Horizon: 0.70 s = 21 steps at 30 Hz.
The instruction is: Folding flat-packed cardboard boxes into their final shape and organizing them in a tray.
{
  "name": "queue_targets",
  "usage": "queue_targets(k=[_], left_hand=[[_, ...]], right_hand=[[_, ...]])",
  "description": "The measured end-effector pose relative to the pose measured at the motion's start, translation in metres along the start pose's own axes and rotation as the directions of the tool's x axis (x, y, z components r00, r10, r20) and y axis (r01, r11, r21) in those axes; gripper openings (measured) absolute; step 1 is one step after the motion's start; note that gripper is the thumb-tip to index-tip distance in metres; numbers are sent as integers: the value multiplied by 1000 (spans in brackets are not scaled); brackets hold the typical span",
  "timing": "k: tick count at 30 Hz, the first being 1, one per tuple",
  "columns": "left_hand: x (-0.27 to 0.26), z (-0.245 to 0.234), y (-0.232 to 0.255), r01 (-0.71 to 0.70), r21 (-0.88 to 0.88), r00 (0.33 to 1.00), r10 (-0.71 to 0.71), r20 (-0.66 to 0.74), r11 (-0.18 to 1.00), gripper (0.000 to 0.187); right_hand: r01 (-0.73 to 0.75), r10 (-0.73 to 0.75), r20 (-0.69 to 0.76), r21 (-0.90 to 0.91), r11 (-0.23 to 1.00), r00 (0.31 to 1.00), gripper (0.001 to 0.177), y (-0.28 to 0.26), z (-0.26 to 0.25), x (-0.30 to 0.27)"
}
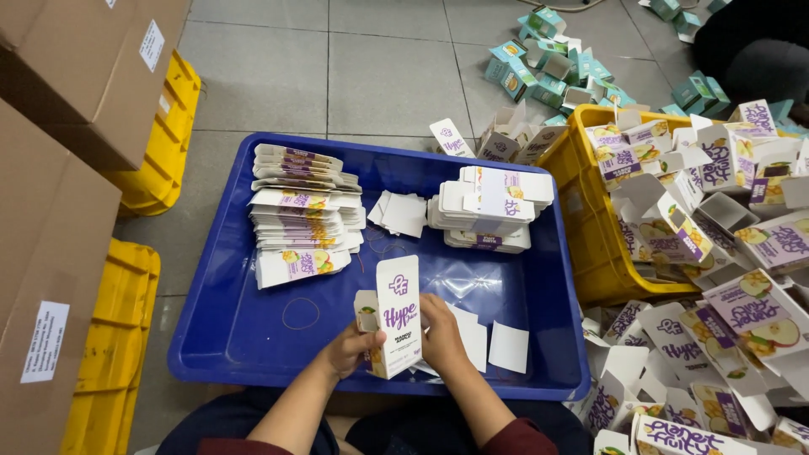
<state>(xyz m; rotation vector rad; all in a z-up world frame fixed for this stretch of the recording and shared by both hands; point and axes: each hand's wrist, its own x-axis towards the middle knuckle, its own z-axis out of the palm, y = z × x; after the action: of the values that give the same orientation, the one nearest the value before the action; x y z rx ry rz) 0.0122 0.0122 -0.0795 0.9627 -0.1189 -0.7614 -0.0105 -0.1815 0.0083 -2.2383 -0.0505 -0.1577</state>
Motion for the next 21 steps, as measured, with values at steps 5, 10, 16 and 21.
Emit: queue_targets(k=[5,10,16,21], left_hand=[[-2,4,5,-53,28,999,53,-10,998,79],[2,-5,-3,-62,-30,997,60,-55,998,67],[-2,1,7,-148,122,989,150,-4,981,61],[6,-14,-5,-232,82,971,236,-35,969,56]], right_hand=[[84,-82,-66,31,996,994,42,4,3,0],[16,-47,128,238,971,991,39,-15,-11,3],[-114,76,112,386,915,991,28,5,-3,0],[-137,103,105,412,901,989,34,17,1,3]])
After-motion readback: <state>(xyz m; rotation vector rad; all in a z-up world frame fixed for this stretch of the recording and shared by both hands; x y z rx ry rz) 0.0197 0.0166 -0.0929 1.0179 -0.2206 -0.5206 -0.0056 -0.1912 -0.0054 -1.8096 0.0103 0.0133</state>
